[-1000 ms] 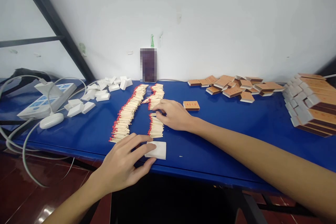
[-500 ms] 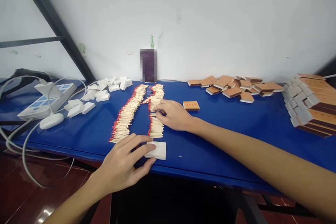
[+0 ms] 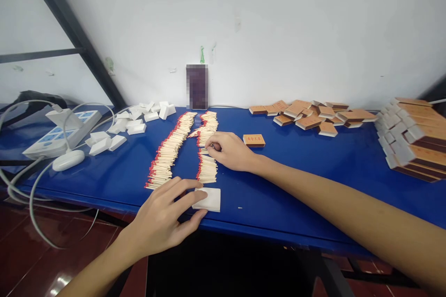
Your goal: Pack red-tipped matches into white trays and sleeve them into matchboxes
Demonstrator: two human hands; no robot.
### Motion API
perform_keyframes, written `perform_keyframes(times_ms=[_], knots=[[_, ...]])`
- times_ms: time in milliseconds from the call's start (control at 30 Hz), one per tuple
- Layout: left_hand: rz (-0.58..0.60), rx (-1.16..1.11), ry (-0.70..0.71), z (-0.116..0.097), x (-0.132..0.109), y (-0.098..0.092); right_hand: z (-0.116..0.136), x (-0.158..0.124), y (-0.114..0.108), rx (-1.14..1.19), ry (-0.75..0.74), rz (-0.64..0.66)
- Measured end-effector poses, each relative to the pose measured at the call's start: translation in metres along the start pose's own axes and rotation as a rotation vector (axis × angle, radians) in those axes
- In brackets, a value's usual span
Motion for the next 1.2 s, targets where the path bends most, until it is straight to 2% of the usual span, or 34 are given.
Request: perform_keyframes(times_ms=[300,500,900,1200], knots=[[-0.004,0.002,0.002,0.000,0.001,0.000,0.004,0.000,-0.002,0.016,0.000,0.002],[0.003,-0.056,0.026,-0.001,-0.001,-0.001,0.004,0.000,0.000,-0.038,0.032,0.069],[-0.059,-0.153,0.042,0.000,-0.003,-0.007,0.030,-0.014,0.005,-0.151,0.047,0.459],[-0.046,-0.139,0.045,0.000,-0.003,-0.006,0.032,-0.013,0.007,-0.170,-0.031,0.435]])
Point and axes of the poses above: each hand's wrist, its own x-axis towards the middle knuckle, its own y-axis out of the palm, z = x × y, the point moved 9 cm from there along x, towards the middle knuckle, and after that the axes turned 9 degrees about z, right-handed, at the moved point
